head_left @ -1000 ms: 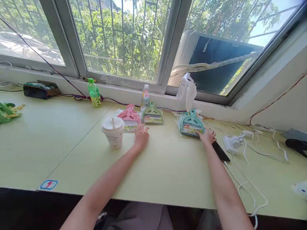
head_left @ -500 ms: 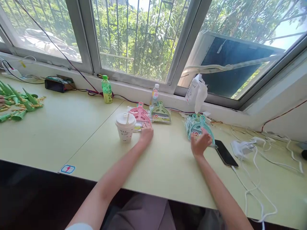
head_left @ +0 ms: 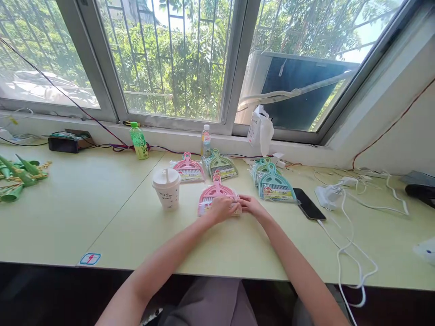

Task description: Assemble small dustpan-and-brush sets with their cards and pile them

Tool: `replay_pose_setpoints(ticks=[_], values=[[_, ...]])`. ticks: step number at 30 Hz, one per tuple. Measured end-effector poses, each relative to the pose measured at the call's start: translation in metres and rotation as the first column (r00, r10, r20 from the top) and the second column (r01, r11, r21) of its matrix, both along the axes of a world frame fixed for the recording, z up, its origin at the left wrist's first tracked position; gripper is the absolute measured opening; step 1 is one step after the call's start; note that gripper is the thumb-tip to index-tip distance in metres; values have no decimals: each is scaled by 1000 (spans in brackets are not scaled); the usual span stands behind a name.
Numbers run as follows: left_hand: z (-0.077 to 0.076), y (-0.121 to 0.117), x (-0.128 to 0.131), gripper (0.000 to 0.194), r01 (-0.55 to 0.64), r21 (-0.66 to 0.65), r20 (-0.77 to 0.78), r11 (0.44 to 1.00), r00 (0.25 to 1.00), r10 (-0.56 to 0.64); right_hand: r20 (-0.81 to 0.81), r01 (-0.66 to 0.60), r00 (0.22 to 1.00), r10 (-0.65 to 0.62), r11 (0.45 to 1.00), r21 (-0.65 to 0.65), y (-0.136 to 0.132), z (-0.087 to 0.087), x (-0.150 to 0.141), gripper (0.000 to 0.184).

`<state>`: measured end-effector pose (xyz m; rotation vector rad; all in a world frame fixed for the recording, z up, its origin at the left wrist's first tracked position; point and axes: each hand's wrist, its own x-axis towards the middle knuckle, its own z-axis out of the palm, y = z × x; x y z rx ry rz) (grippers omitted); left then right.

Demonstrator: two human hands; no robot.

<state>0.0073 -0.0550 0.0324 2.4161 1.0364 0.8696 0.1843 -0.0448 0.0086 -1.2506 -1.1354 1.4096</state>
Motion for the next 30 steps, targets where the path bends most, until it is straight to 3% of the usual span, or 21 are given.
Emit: replay_pose_setpoints(ticks=[2, 4, 7, 9, 10, 12, 14, 15, 16, 18, 20, 23, 25, 27, 30], values=[[6, 4, -4, 33, -40, -52, 77, 998, 996, 44, -30, -6, 1000, 6, 1000, 19, -5, 4, 1, 39], [13, 9, -10, 32, -166, -46, 206, 985, 963, 171, -33, 69, 997, -66, 995, 72, -8, 9, 0, 39], [21, 19, -20, 29, -448, -24, 464, 893, 787, 407, -26, 247, 968, -248, 945, 214, -9, 20, 3, 38], [22, 29, -27, 52, -517, -142, 568, 844, 656, 497, -44, 328, 943, -331, 897, 297, -10, 26, 7, 38], [20, 35, -30, 64, -451, -242, 589, 859, 636, 499, -50, 350, 934, -354, 878, 326, -10, 27, 9, 40], [14, 45, -34, 67, -145, -479, 615, 866, 649, 448, -31, 364, 924, -380, 856, 367, -9, 26, 12, 42], [6, 52, -33, 60, 166, -596, 652, 786, 671, 353, 34, 345, 918, -396, 837, 424, -9, 22, 12, 42], [2, 53, -32, 57, 256, -614, 674, 747, 662, 327, 77, 341, 902, -425, 810, 477, -10, 20, 11, 41], [-2, 53, -30, 55, 297, -615, 694, 731, 644, 322, 121, 341, 872, -474, 766, 545, -10, 18, 10, 41], [-7, 52, -26, 56, 286, -594, 728, 752, 589, 351, 193, 312, 788, -584, 650, 693, -13, 14, 6, 36], [-9, 50, -23, 58, 244, -567, 760, 787, 524, 385, 272, 199, 754, -598, 602, 773, -17, 12, 3, 30], [-11, 53, -24, 58, 231, -547, 800, 804, 427, 422, 451, -46, 809, -376, 725, 688, -18, 8, -2, 27], [-12, 56, -26, 57, 243, -535, 825, 809, 359, 437, 488, -109, 841, -232, 812, 573, -15, 4, -5, 37], [-11, 59, -28, 56, 247, -514, 843, 822, 321, 431, 414, -57, 895, -164, 880, 472, -9, -1, -6, 45], [-6, 57, -28, 52, 254, -487, 854, 836, 336, 396, 174, 96, 971, -166, 931, 352, 2, -6, -3, 47]])
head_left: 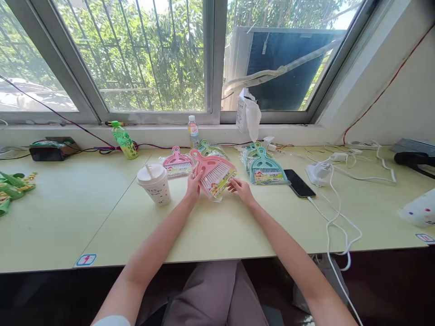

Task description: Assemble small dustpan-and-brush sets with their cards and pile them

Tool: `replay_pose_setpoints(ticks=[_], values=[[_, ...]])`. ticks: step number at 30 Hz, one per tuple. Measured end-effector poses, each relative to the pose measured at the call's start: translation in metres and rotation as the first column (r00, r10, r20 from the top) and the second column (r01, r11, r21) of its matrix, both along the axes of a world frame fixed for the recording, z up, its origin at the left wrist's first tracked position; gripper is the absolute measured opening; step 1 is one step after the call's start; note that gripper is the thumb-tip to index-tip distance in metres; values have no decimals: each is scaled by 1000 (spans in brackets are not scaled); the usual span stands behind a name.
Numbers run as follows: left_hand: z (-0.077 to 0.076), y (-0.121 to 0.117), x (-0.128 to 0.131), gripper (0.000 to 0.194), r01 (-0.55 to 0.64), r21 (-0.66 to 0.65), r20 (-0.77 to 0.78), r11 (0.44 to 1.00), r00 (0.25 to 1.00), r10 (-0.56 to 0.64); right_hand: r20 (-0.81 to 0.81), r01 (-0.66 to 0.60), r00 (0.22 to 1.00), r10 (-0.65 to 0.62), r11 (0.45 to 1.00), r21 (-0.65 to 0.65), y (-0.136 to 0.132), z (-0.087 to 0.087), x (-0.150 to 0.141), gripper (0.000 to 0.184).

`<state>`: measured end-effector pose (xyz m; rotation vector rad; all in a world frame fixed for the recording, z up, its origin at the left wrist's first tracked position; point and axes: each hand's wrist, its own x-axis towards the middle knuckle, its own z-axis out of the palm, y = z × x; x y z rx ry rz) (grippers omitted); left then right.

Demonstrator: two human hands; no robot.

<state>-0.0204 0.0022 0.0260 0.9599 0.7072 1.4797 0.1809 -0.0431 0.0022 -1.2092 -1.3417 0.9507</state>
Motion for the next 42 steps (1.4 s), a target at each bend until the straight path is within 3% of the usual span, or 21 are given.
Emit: replay_pose_setpoints(ticks=[4, 6, 8, 14, 20, 23, 25, 28, 31, 34, 38, 40, 42], values=[[7, -9, 5, 55, 181, -44, -73, 983, 980, -184, -281, 75, 956, -79, 997, -26, 4, -3, 3, 47], [6, -12, 8, 58, 293, -87, -137, 952, 943, -303, -341, 99, 934, -104, 995, -31, 2, -2, 3, 53], [2, -11, 9, 57, 307, -118, -174, 944, 930, -324, -356, 117, 926, -127, 992, -50, 0, -1, 5, 55], [-12, 2, 9, 43, 31, -163, -131, 986, 990, -52, -322, 100, 933, -158, 976, -191, 0, 7, 14, 40], [-9, 12, -2, 38, -155, -161, -82, 975, 986, 143, -314, 10, 945, -95, 965, -262, 1, 16, 28, 32], [-5, 23, -23, 45, -309, -184, 3, 933, 949, 315, -353, 18, 927, -124, 957, -288, 1, 19, 41, 31], [-3, 31, -39, 51, -401, -262, -26, 878, 912, 409, -396, 46, 904, -162, 957, -286, 1, 19, 49, 30], [-2, 39, -54, 50, -248, -388, -182, 888, 965, 190, -479, 131, 841, -253, 953, -272, 4, 16, 57, 28], [0, 41, -54, 28, -74, -467, -260, 881, 964, -56, -530, 198, 786, -317, 942, -270, 5, 12, 58, 27], [3, 41, -53, 17, -85, -416, -96, 906, 994, 49, -544, 212, 777, -317, 945, -248, 6, 10, 57, 28], [5, 42, -64, 20, -139, -342, 124, 929, 974, 191, -544, 188, 789, -286, 955, -229, 5, 9, 54, 29], [5, 41, -67, 23, -96, -347, 131, 933, 980, 150, -540, 168, 797, -270, 958, -231, 4, 8, 52, 29], [3, 38, -63, 27, 17, -364, 105, 931, 994, 23, -528, 155, 808, -261, 959, -238, 3, 7, 48, 29]])
